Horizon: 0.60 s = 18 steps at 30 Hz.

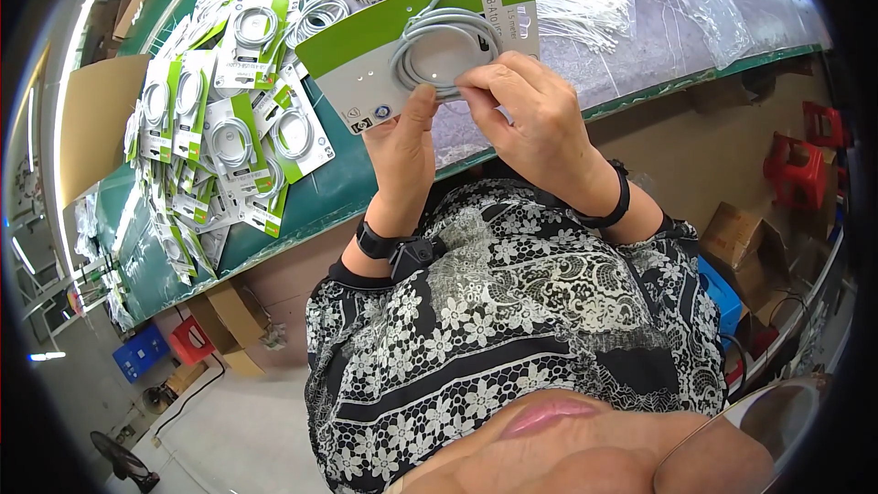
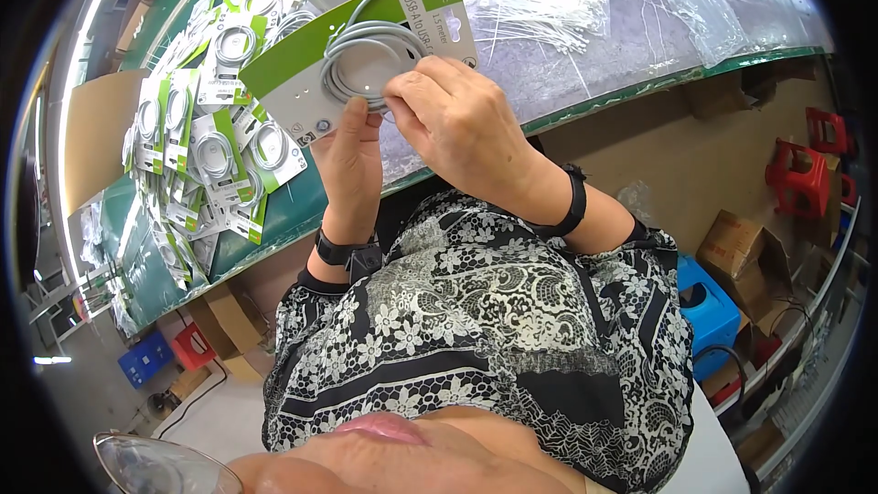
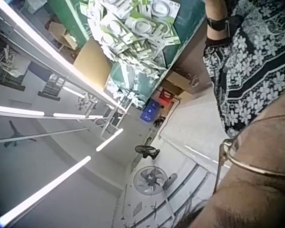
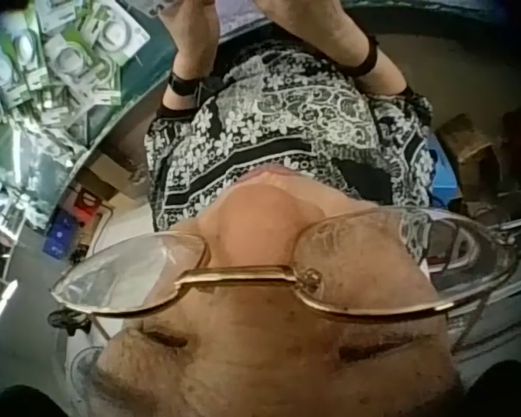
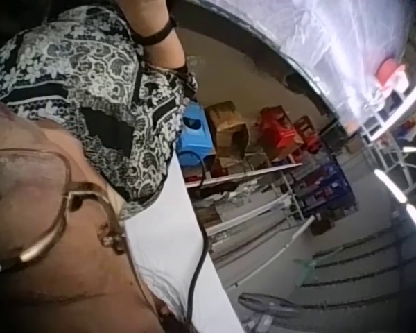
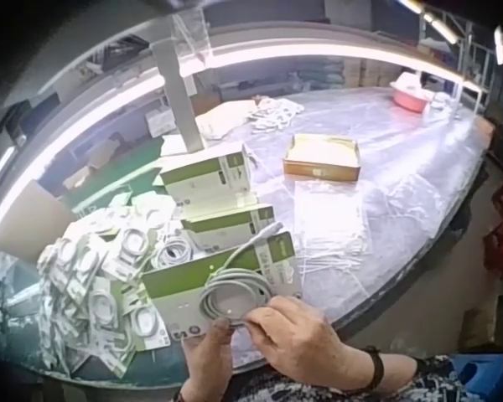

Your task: The person picks up a coiled cable and a cardboard backing, positions the cable onto the backing, and threads a plastic tie through the holes to secure it. They pull the tie tight before turning the assembled package over and setting it down.

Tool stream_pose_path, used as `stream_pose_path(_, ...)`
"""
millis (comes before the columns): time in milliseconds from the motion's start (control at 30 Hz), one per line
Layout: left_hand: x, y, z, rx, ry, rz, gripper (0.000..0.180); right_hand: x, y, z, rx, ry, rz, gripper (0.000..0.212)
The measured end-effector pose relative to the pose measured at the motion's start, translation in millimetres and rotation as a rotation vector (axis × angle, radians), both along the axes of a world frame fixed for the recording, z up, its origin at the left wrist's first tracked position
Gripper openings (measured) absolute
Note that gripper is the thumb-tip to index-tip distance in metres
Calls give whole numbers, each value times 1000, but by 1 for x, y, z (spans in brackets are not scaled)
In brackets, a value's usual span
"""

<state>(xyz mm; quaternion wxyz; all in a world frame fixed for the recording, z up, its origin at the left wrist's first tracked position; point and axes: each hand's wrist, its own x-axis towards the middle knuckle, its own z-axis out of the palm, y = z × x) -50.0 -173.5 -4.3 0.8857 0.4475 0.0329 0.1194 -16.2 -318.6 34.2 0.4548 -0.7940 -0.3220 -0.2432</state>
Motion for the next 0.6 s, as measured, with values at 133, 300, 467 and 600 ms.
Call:
stream_pose_path(133, 2, 0, -3, 65, -26, 51, 41, 0, 1, 1, -4, -14, -4, 17)
stream_pose_path(300, 1, -1, -6, 115, -47, 104, 39, 0, 1, -1, 0, -16, -4, 16)
stream_pose_path(467, -3, -1, -4, 262, -64, 157, 35, -2, 2, 1, 5, 5, -3, 17)
stream_pose_path(600, -5, -1, -7, 397, -74, 156, 38, -2, 1, 0, 3, 20, 7, 17)
